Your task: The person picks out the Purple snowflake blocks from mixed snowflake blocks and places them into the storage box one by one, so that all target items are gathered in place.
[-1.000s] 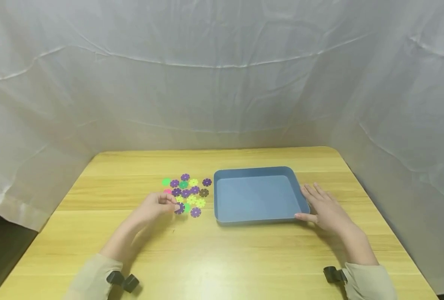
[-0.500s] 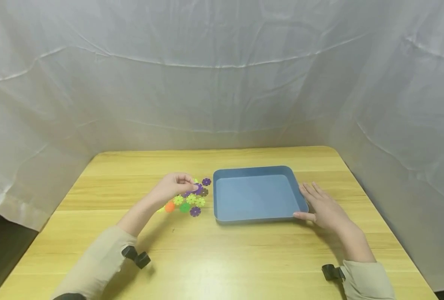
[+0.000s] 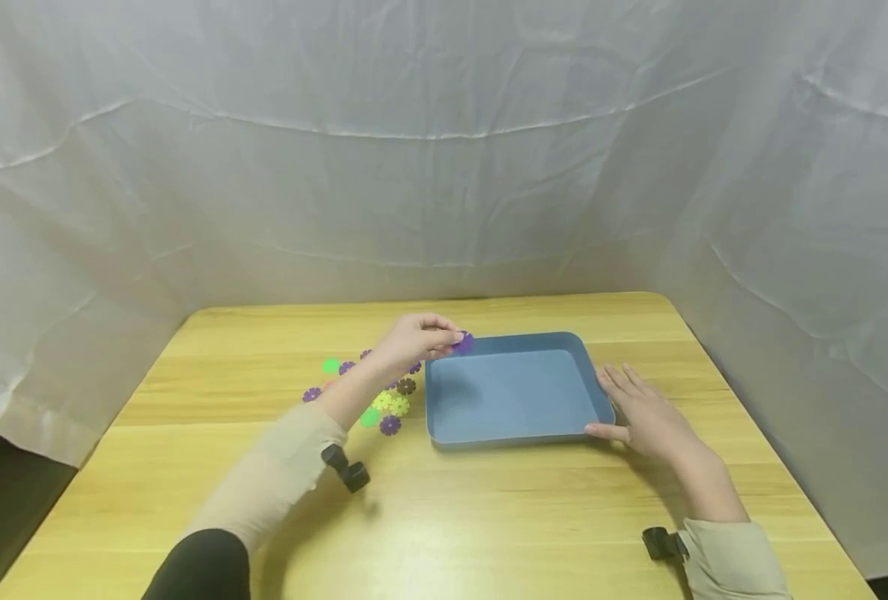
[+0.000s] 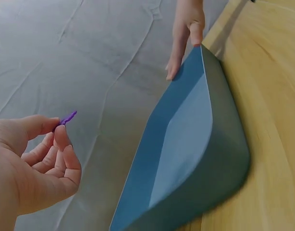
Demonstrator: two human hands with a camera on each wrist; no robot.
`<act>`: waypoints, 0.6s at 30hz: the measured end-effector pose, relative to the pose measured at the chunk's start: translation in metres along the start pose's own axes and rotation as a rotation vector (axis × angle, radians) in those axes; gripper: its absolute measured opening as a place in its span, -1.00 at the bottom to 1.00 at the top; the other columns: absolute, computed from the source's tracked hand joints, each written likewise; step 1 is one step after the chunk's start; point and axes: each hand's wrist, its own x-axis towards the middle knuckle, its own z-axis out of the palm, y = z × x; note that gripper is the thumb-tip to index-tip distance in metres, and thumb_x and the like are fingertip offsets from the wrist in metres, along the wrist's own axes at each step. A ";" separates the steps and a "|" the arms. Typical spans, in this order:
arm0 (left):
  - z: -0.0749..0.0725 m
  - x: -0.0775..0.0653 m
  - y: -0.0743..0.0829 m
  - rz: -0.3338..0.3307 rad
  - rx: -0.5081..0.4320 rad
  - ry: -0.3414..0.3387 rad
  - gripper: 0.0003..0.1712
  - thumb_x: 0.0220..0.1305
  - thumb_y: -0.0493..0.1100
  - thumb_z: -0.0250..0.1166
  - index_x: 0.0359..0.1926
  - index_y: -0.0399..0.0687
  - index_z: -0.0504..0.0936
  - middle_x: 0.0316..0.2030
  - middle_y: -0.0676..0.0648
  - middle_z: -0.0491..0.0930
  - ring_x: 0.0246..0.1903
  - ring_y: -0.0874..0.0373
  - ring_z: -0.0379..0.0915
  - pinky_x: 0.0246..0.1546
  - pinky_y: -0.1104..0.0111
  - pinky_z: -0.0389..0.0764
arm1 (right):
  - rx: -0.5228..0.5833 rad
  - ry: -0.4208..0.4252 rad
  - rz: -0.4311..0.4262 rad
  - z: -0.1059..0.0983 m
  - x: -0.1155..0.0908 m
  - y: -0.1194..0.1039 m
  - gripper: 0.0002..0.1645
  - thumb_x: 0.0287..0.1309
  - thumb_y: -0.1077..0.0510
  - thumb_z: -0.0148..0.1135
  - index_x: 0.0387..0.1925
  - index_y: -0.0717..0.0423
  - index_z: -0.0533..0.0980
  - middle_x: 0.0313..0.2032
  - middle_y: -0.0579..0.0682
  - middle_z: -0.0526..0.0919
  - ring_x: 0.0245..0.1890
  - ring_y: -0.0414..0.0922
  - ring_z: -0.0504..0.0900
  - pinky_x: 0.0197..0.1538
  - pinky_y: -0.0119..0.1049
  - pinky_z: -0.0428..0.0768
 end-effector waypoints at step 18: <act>0.085 0.060 -0.021 -0.158 -0.338 -0.022 -0.92 0.25 -0.36 0.25 -0.25 -0.29 0.65 -0.53 -0.02 0.63 -0.52 0.26 0.57 -0.38 0.45 0.55 | 0.011 0.029 -0.008 0.008 0.002 -0.003 0.13 0.08 -0.36 0.25 0.43 0.28 0.14 0.43 0.36 0.13 0.47 0.33 -0.02 0.36 0.35 0.12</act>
